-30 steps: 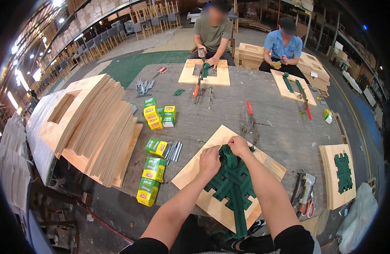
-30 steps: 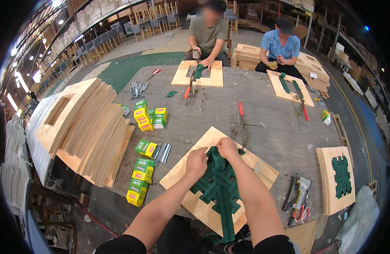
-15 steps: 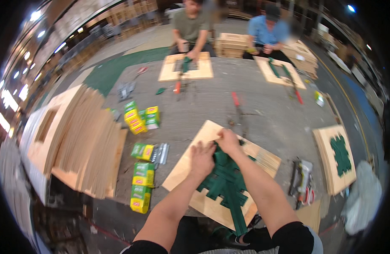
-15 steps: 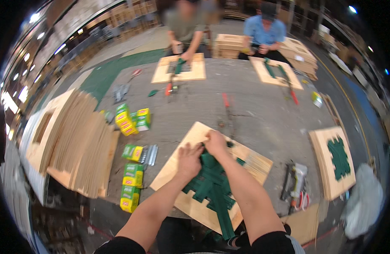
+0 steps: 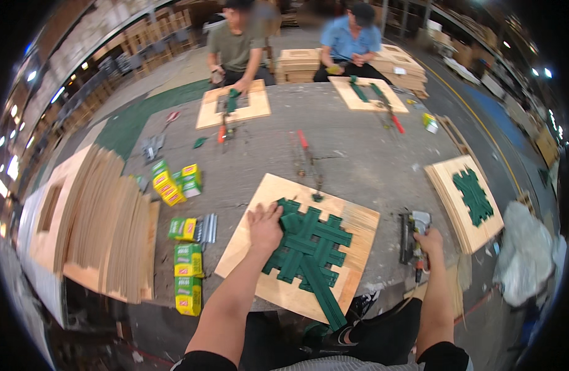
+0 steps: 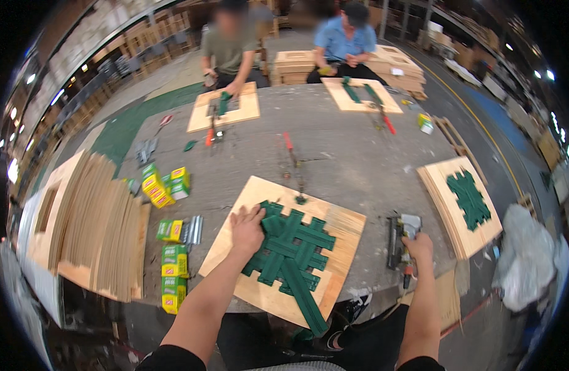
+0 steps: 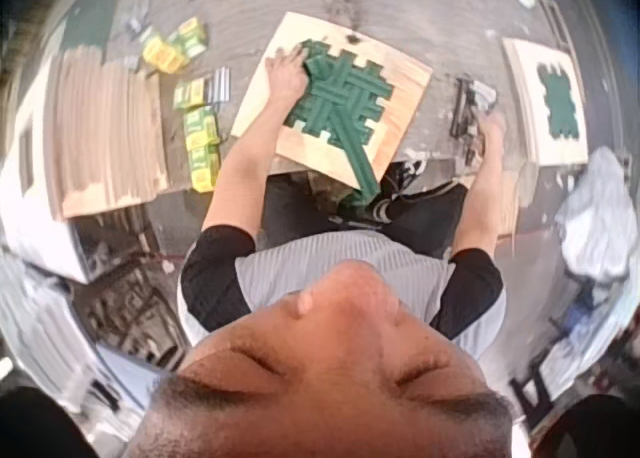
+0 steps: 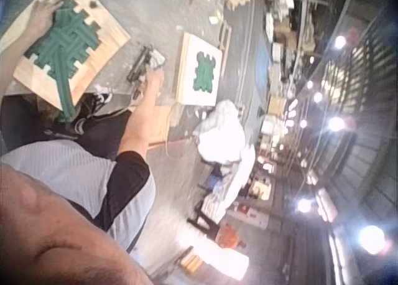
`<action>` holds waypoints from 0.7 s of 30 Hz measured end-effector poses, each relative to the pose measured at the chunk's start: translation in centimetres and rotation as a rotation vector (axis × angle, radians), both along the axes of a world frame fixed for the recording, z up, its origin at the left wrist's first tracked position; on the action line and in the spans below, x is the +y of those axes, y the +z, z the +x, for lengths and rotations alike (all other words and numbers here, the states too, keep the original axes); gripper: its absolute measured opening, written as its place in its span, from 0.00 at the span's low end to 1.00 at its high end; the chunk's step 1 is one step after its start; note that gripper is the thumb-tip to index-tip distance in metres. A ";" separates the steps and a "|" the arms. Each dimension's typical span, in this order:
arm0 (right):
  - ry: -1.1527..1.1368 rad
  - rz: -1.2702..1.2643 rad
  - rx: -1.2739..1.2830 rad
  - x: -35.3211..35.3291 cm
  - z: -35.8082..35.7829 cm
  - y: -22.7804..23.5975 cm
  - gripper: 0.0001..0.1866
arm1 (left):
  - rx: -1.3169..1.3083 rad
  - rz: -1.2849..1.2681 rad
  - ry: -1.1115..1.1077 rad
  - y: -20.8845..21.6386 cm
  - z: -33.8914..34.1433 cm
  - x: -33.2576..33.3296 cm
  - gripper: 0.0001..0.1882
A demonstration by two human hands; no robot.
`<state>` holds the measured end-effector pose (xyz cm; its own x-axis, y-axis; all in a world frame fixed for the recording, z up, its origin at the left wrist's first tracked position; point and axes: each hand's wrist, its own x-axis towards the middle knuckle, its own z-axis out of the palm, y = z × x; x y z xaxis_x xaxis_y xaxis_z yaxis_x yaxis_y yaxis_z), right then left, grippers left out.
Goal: The person weaves green plastic strips into a lattice pattern on a square wooden board. They use a pneumatic nail gun to secure the strips in place and scissors to trim excess material. The person works on a single panel while two coworkers perform the same task at the same table.
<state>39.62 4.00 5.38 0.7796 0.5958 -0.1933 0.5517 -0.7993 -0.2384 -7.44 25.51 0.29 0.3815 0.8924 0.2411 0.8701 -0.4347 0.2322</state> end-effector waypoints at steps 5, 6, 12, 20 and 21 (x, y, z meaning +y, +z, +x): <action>-0.061 0.179 -0.019 0.6 0.5 -1.1 0.25 | 0.011 -0.027 -0.003 0.5 0.2 -0.3 0.27; -0.074 0.247 -0.047 0.5 0.3 -0.9 0.22 | 0.018 -0.024 -0.004 0.5 0.3 -0.4 0.27; 0.107 0.913 0.633 3.2 -6.5 4.4 0.16 | 0.049 -0.003 0.011 0.4 -1.0 -0.5 0.28; 0.303 0.573 1.062 15.9 -21.8 11.3 0.19 | 0.006 -0.051 -0.023 0.5 -0.4 -0.4 0.28; 0.342 0.507 1.075 17.6 -23.7 11.0 0.19 | 0.003 -0.064 -0.028 0.6 -0.4 -0.4 0.28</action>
<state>15.88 21.58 16.37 0.1570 0.9318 -0.3274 0.0466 -0.3382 -0.9399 -7.84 25.07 0.87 0.4071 0.8949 0.1830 0.8585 -0.4433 0.2579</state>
